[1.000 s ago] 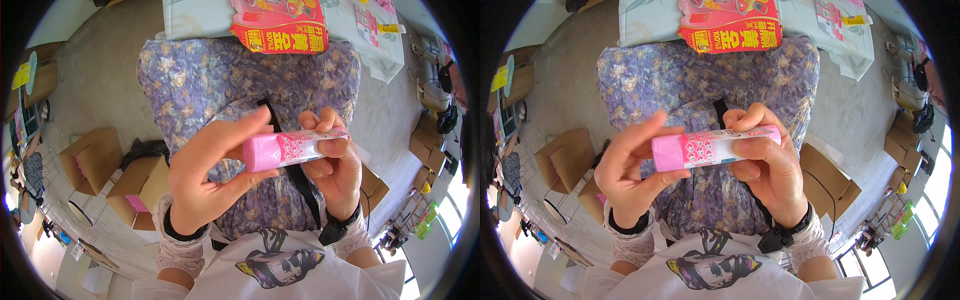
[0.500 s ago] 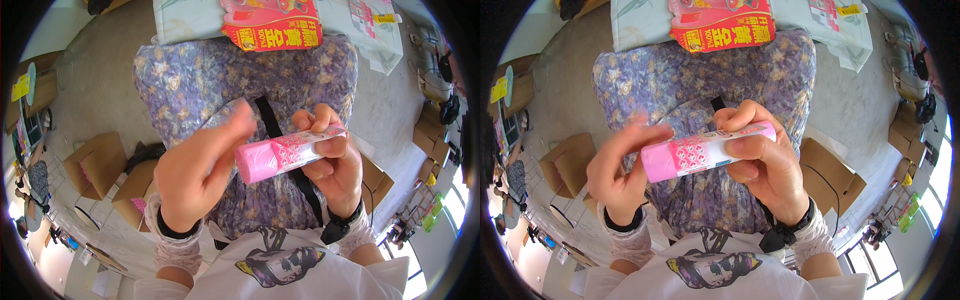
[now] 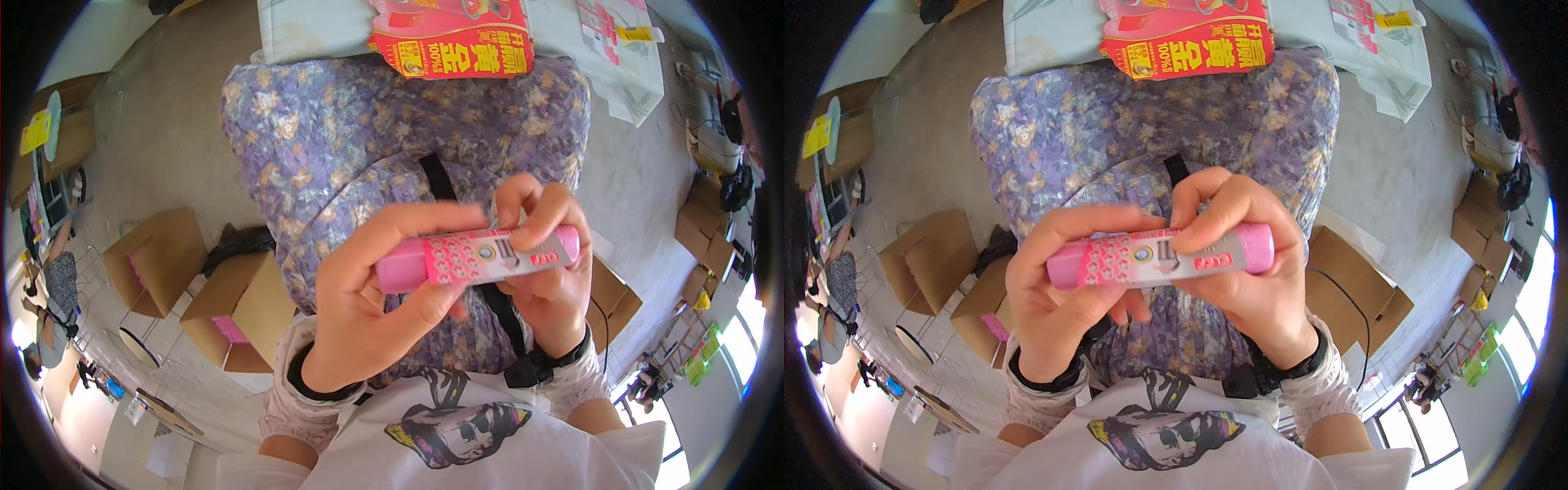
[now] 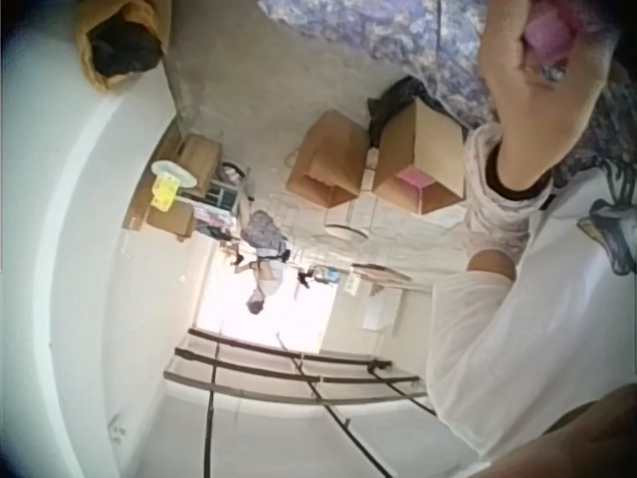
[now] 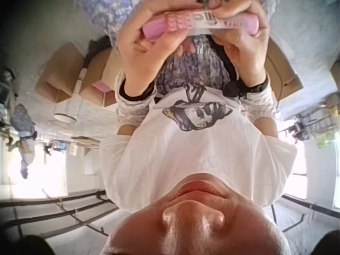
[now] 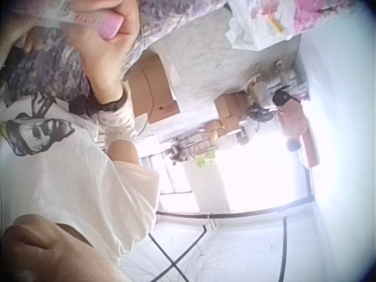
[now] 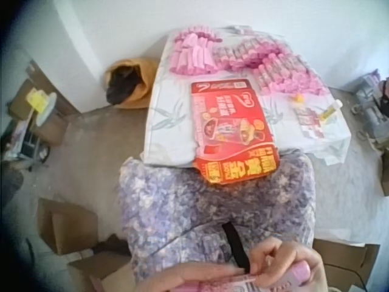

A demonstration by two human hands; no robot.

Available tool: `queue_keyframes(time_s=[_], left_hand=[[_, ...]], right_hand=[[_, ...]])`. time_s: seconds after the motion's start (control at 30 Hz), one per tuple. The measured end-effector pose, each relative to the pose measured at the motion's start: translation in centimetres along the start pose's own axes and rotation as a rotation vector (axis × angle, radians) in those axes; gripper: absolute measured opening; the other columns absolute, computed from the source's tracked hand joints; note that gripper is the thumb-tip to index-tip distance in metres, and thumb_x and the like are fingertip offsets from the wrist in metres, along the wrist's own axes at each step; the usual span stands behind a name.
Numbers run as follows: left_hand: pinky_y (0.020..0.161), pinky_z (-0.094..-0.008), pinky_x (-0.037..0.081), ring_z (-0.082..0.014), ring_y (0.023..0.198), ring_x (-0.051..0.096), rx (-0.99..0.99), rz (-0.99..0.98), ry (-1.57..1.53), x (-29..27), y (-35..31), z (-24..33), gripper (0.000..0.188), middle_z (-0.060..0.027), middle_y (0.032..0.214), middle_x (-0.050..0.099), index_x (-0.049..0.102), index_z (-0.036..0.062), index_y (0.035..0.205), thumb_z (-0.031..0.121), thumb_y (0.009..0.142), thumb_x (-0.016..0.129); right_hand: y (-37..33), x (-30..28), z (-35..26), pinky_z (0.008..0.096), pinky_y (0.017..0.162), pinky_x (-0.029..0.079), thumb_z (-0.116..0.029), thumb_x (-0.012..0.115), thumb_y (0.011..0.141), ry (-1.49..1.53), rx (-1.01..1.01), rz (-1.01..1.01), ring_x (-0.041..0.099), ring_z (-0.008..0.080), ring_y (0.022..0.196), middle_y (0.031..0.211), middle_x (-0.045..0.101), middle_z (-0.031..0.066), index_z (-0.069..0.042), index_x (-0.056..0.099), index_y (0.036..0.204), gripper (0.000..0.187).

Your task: Apply labels to products and package them.

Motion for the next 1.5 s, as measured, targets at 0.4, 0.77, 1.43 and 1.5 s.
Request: queue_keyframes(time_s=[0.4,0.77,1.43,1.5], left_hand=[[0.053,-0.0210,0.054,-0.0159,0.070,0.066,0.252,-0.011,-0.028,0.6,0.0,0.5,0.018,-0.0250,0.112,0.059,0.067,-0.0041,0.100,-0.003,0.084,0.057],[0.046,-0.0194,0.051,-0.0146,0.053,0.063,0.238,-0.143,-0.101,0.4,0.7,0.3,0.020,-0.0271,0.114,0.057,0.071,-0.0009,0.090,-0.004,0.073,0.061],[0.084,-0.0325,0.048,-0.0260,0.094,0.063,0.398,-0.166,0.035,0.0,0.5,0.5,0.025,-0.0256,0.103,0.062,0.071,0.0049,0.086,0.004,0.060,0.072],[0.083,-0.0312,0.049,-0.0251,0.094,0.062,0.383,-0.154,0.000,0.0,0.5,0.4,0.024,-0.0250,0.102,0.062,0.070,0.0053,0.085,0.005,0.061,0.072]], right_hand=[[-0.1,0.1,-0.6,0.0239,0.075,0.047,0.002,0.075,0.059,-0.039,-0.124,-0.037,0.051,0.0136,0.084,0.093,0.052,0.0115,-0.008,0.062,0.080,0.027],[-0.6,0.6,0.0,0.0262,0.076,0.050,0.005,0.069,0.054,0.098,0.019,0.020,0.054,0.0158,0.086,0.094,0.051,0.0120,-0.005,0.060,0.079,0.029],[-0.6,0.7,0.2,0.0272,0.078,0.046,0.000,0.075,0.056,-0.026,0.017,0.010,0.053,0.0178,0.091,0.092,0.055,0.0122,-0.008,0.062,0.080,0.029],[-0.8,0.8,0.0,0.0272,0.078,0.046,0.000,0.076,0.056,-0.038,-0.003,0.009,0.053,0.0176,0.091,0.092,0.055,0.0122,-0.008,0.062,0.081,0.029]])
Point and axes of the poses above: each hand's wrist, its own y-axis towards the middle knuckle, its own x-axis out of the palm, z = x × y, the point moved 9 cm from there along y, towards the middle knuckle
